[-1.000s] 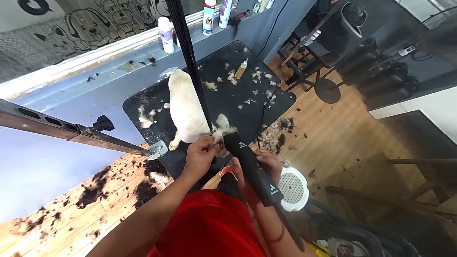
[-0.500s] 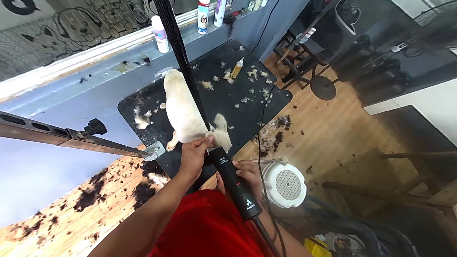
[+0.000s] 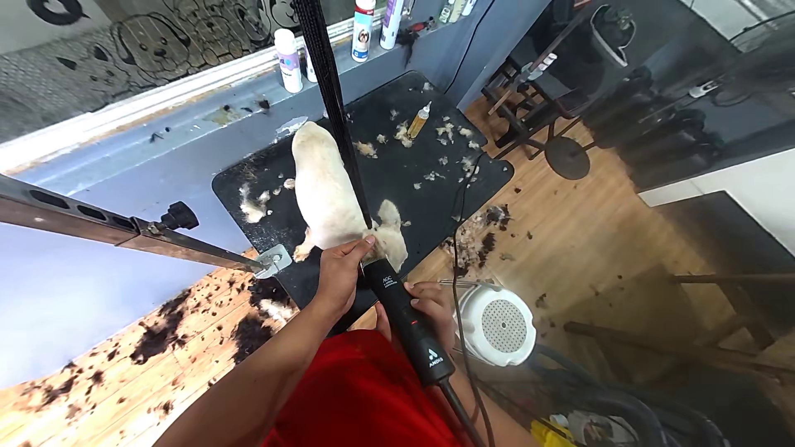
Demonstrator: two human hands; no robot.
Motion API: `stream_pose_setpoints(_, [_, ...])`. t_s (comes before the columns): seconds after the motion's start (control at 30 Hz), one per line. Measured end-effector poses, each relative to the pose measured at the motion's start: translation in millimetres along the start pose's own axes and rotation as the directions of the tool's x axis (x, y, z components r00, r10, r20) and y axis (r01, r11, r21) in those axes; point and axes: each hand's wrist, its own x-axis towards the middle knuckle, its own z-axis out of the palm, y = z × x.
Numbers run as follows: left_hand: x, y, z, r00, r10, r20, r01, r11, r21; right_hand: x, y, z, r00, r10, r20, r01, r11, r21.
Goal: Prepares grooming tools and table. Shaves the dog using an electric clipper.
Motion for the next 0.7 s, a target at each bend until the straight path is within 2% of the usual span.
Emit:
stream_pose_setpoints(0.43, [-10,0,-4,0.997,0.02,0.077,-0.015,0.998,-0.059,7,3,4,1.0,0.0,-0.024,0.0,1.0,-0.016])
stream_pose_setpoints(0.57, [-13,-8,-13,0.975,0.122,0.186,-0.097,0.985,-0.142,12,5,2,1.0,0.001,-0.004,-0.001,0.999,-0.033])
stream_pose_setpoints(0.7, [-8,-20,-22,0.923,0.238,0.304,-0.22,0.971,-0.092,20,10,5,1.0,0.008,0.001,-0.008,1.0,-0.023])
